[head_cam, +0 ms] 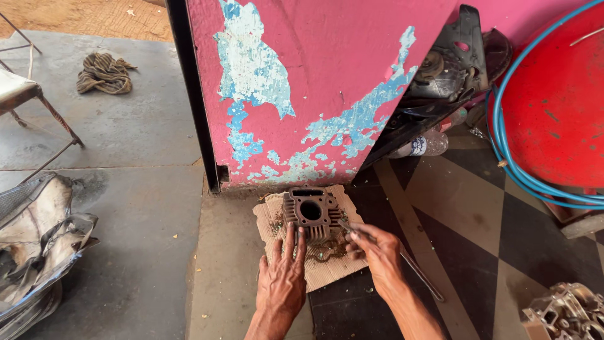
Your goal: The person scrapes dirt and debris off an engine cylinder block using a small metal scraper.
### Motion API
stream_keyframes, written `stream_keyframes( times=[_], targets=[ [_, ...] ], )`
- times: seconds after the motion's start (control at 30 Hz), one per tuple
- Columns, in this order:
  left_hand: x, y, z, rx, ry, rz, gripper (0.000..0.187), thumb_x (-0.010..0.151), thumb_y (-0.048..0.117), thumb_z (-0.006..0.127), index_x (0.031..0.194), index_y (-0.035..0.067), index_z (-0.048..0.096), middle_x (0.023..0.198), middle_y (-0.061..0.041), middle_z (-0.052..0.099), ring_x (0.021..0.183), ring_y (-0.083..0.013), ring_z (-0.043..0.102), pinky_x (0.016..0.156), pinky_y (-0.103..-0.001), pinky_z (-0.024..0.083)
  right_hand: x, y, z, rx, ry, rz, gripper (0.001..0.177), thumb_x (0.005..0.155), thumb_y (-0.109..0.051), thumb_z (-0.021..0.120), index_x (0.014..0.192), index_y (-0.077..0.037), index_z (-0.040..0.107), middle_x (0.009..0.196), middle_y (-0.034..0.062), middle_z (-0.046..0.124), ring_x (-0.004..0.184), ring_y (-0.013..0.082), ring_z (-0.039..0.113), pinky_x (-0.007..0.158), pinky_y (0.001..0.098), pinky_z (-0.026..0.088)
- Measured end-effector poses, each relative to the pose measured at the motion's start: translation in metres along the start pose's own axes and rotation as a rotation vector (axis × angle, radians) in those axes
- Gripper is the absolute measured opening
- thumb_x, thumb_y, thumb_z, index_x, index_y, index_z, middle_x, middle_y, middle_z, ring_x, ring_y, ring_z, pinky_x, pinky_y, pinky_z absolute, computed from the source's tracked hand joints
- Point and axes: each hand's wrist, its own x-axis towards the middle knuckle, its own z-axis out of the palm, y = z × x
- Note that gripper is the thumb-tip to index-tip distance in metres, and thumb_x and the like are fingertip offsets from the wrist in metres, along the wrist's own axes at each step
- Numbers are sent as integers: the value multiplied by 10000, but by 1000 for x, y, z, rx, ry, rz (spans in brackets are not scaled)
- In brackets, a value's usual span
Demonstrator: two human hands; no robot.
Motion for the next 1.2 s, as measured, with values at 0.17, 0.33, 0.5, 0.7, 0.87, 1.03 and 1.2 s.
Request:
stream_keyframes(
  times=[0.17,0.33,0.5,0.7,0.87,1.03,1.2],
  targets=[
    [2,1,-1,-36,-73,-38,958,868,32,580,1626,120,1,1707,-125,-83,1476,-395,281,1078,-607,388,38,0,11,-95,-2,-46,309,897,-18,678,1200,28,717,902,171,777,618,198,734,464,300,599],
    [4,3,-3,-34,-119,-46,974,867,54,605,1623,103,-7,1701,-147,-109,1472,-415,281,1045,-601,412,76,14,17,-61,-82,-124,272,910,-5,688,1178,38,714,872,126,772,605,172,722,443,286,567],
    [5,3,-3,-15,-85,-34,974,855,69,622,1619,76,18,1698,-172,-85,1428,-424,341,980,-572,463,98,25,33,-728,67,-700,236,928,-44,654,1141,-12,748,860,148,756,656,193,701,556,322,571],
    [4,1,-5,-35,-81,-32,965,848,70,626,1613,73,37,1692,-164,-73,1420,-416,353,977,-582,464,74,-4,34,-734,34,-491,226,934,-33,632,1109,38,755,861,215,762,630,292,720,544,413,557],
    [4,3,-1,-29,-27,-17,946,859,59,613,1607,52,34,1684,-189,-73,1415,-446,345,956,-595,466,59,6,35,-607,56,-406,238,956,-51,604,1142,-1,743,917,222,766,644,346,697,528,439,561],
    [3,4,-5,-19,-79,-34,974,840,53,610,1612,71,17,1686,-173,-76,1420,-431,341,1002,-582,442,104,13,34,-872,-54,-743,207,935,-61,656,1095,37,744,869,221,750,617,271,708,564,393,586],
    [-1,4,-4,-35,-70,-31,904,893,76,578,1616,30,37,1706,-185,-60,1414,-425,381,959,-571,476,68,19,36,-452,56,-349,213,957,-90,649,1118,-16,767,766,179,735,522,204,636,447,378,491]
  ],
)
